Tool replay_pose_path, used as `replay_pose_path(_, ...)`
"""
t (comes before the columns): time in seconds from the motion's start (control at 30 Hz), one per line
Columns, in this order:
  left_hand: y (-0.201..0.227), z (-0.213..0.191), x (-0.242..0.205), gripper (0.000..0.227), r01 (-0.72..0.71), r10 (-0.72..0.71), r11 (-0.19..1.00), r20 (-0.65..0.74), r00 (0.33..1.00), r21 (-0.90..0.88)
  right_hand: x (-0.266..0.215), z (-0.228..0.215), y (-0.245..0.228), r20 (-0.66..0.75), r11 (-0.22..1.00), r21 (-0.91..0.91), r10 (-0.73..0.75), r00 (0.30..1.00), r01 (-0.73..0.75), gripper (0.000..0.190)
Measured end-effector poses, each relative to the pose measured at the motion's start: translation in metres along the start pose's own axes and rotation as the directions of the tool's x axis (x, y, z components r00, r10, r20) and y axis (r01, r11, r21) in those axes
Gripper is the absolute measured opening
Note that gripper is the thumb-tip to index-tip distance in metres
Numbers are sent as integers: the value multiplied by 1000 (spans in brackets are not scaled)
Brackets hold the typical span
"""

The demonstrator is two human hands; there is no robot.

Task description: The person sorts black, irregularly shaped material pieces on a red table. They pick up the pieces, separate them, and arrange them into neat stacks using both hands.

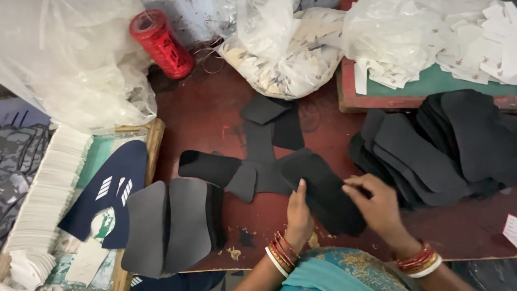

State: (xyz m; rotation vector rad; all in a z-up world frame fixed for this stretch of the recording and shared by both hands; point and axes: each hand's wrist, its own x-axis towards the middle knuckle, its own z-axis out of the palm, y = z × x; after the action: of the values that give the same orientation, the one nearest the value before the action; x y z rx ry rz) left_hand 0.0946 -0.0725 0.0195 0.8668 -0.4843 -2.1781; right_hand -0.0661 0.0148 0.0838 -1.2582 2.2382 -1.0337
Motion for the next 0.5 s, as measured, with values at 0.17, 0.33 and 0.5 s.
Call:
replay_pose_path(0.17, 1, -3, -1, 51, 79, -80, 997, 35, 996, 24, 20, -49, 19, -121, 937, 336, 146, 982, -98, 21)
replay_pose_path(0.33, -17, 0, 2, 45, 34, -36, 991, 12, 999, 132, 14, -36, 17, -116, 997, -61, -59, 991, 52, 31)
replay_pose_path(0.5, -27, -10, 5, 40, -94, 87, 978, 46, 995, 187, -4, 5, 38, -105, 883, -274, -421, 901, 381, 41)
